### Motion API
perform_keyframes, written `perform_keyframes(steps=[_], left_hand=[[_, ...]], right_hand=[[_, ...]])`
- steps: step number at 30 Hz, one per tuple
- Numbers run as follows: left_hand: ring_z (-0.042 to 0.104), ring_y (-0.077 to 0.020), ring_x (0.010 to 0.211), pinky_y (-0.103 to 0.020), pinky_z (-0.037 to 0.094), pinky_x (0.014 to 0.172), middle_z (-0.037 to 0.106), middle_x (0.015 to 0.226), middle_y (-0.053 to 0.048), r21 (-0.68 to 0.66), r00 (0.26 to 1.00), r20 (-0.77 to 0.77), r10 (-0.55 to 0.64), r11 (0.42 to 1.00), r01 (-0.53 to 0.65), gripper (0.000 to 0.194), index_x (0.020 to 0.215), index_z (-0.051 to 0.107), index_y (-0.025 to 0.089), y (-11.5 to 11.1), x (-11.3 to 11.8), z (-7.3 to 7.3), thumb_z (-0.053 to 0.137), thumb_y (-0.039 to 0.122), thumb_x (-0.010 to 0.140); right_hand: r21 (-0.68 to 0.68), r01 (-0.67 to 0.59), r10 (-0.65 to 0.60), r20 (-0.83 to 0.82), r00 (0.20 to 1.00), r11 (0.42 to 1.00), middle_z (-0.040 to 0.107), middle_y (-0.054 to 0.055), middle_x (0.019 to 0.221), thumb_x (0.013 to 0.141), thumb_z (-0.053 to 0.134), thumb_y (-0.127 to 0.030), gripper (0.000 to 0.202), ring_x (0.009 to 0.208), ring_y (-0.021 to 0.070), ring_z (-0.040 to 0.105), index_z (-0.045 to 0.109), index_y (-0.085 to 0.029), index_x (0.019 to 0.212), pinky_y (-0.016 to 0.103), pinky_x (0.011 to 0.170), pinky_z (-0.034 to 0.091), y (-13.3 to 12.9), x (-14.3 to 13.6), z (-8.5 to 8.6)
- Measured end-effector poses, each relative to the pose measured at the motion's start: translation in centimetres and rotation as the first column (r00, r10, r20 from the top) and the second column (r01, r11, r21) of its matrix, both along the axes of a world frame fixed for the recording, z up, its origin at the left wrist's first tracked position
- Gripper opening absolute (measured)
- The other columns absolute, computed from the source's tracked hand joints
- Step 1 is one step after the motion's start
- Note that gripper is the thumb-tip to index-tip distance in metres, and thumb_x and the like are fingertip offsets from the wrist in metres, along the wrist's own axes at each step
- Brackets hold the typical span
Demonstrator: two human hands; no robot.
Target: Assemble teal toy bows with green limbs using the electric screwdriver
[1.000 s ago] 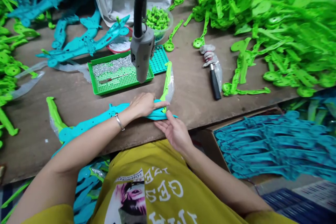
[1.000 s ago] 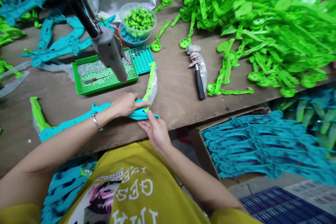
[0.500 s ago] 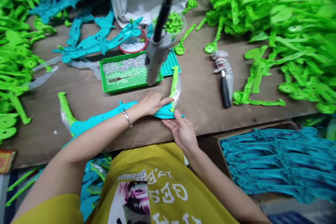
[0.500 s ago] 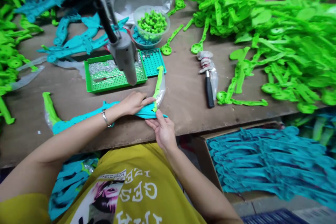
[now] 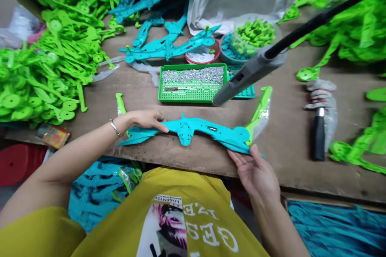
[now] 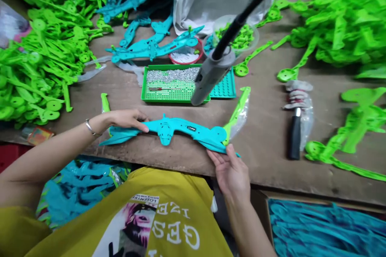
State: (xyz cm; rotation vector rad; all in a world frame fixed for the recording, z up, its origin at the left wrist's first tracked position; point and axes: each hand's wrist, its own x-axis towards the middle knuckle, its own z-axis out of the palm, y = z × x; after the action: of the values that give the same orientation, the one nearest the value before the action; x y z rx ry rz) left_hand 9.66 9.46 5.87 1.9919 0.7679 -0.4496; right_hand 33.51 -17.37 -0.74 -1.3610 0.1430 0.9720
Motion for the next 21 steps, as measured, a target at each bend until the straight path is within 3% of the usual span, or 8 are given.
perform_keyframes(steps=[3, 6, 8, 11, 13, 14, 16, 21], left_hand=[[0.043, -0.0112, 0.06, -0.027, 0.031, 0.059, 0.055, 0.067, 0.003, -0.162, 0.999, -0.025, -0.044, 0.986, 0.04, 0.037, 0.077, 0.068, 0.018, -0.5, 0.2, -0.8, 0.067, 0.055, 0.075], [0.036, -0.0101, 0.058, -0.028, 0.024, 0.057, 0.048, 0.065, 0.004, -0.256, 0.999, -0.027, 0.023, 0.966, -0.029, 0.038, 0.076, 0.064, 0.018, -0.8, 1.4, -1.4, 0.07, 0.056, 0.072], [0.033, -0.01, 0.057, -0.029, 0.021, 0.057, 0.046, 0.063, 0.004, -0.286, 0.995, -0.041, 0.087, 0.953, -0.095, 0.037, 0.075, 0.064, 0.018, -1.0, 2.3, -1.6, 0.073, 0.053, 0.069], [0.03, -0.0101, 0.055, -0.03, 0.018, 0.057, 0.043, 0.057, 0.006, -0.31, 0.98, -0.087, 0.176, 0.93, -0.195, 0.036, 0.071, 0.063, 0.018, -1.2, 3.2, -1.5, 0.077, 0.051, 0.066], [0.03, -0.01, 0.053, -0.03, 0.018, 0.056, 0.042, 0.055, 0.006, -0.337, 0.966, -0.084, 0.243, 0.906, -0.257, 0.034, 0.066, 0.061, 0.019, -1.4, 3.6, -1.5, 0.08, 0.047, 0.065], [0.031, -0.0099, 0.053, -0.03, 0.019, 0.056, 0.043, 0.055, 0.006, -0.346, 0.959, -0.069, 0.276, 0.894, -0.283, 0.033, 0.064, 0.06, 0.018, -1.6, 3.8, -1.5, 0.081, 0.044, 0.064], [0.032, -0.0096, 0.053, -0.029, 0.021, 0.056, 0.045, 0.055, 0.006, -0.339, 0.943, -0.033, 0.331, 0.884, -0.322, 0.031, 0.058, 0.057, 0.018, -2.0, 4.1, -1.5, 0.081, 0.036, 0.063], [0.033, -0.009, 0.05, -0.029, 0.026, 0.055, 0.044, 0.049, 0.006, -0.263, 0.935, -0.001, 0.354, 0.902, -0.342, 0.033, 0.047, 0.053, 0.017, -3.4, 5.3, -1.1, 0.079, 0.025, 0.066]], right_hand=[[-0.033, 0.056, -0.057, -0.013, 0.998, 0.998, 0.078, 0.004, 0.095, 0.087, 0.066, -0.037, 0.016, 0.092, 0.0185, 0.075, 0.072, -0.023, 0.092, 0.038, 0.089, 0.062, 0.5, 1.0, 0.2], [-0.074, 0.154, -0.158, -0.042, 0.987, 0.985, 0.078, 0.003, 0.088, 0.092, 0.059, -0.033, 0.017, 0.083, 0.0142, 0.076, 0.071, -0.021, 0.091, 0.029, 0.08, 0.063, 1.0, 1.7, 0.8], [-0.104, 0.135, -0.143, -0.077, 0.987, 0.985, 0.078, 0.006, 0.085, 0.09, 0.061, -0.039, 0.023, 0.082, 0.015, 0.076, 0.07, -0.019, 0.086, 0.027, 0.076, 0.064, 1.1, 1.2, 1.4], [-0.11, -0.168, 0.137, -0.242, 0.96, 0.98, 0.078, 0.013, 0.087, 0.073, 0.08, -0.044, 0.033, 0.084, 0.0211, 0.077, 0.071, -0.014, 0.081, 0.029, 0.076, 0.064, 1.2, -1.8, 2.6], [-0.02, -0.44, 0.409, -0.335, 0.849, 0.898, 0.078, 0.017, 0.098, 0.06, 0.09, -0.035, 0.041, 0.092, 0.0244, 0.076, 0.073, -0.012, 0.09, 0.031, 0.082, 0.063, 2.1, -5.0, 3.3], [0.027, -0.516, 0.493, -0.343, 0.8, 0.856, 0.077, 0.016, 0.105, 0.06, 0.091, -0.032, 0.043, 0.097, 0.0239, 0.075, 0.073, -0.012, 0.094, 0.032, 0.088, 0.061, 2.9, -6.7, 3.5], [0.096, -0.548, 0.542, -0.358, 0.76, 0.831, 0.077, 0.013, 0.107, 0.061, 0.091, -0.033, 0.044, 0.101, 0.0213, 0.073, 0.073, -0.014, 0.096, 0.032, 0.096, 0.057, 5.0, -10.0, 3.5], [0.241, -0.483, 0.537, -0.294, 0.79, 0.842, 0.077, 0.003, 0.078, 0.052, 0.094, -0.036, 0.04, 0.08, 0.0181, 0.073, 0.07, -0.016, 0.078, 0.038, 0.093, 0.058, 10.7, -15.1, 2.6]])
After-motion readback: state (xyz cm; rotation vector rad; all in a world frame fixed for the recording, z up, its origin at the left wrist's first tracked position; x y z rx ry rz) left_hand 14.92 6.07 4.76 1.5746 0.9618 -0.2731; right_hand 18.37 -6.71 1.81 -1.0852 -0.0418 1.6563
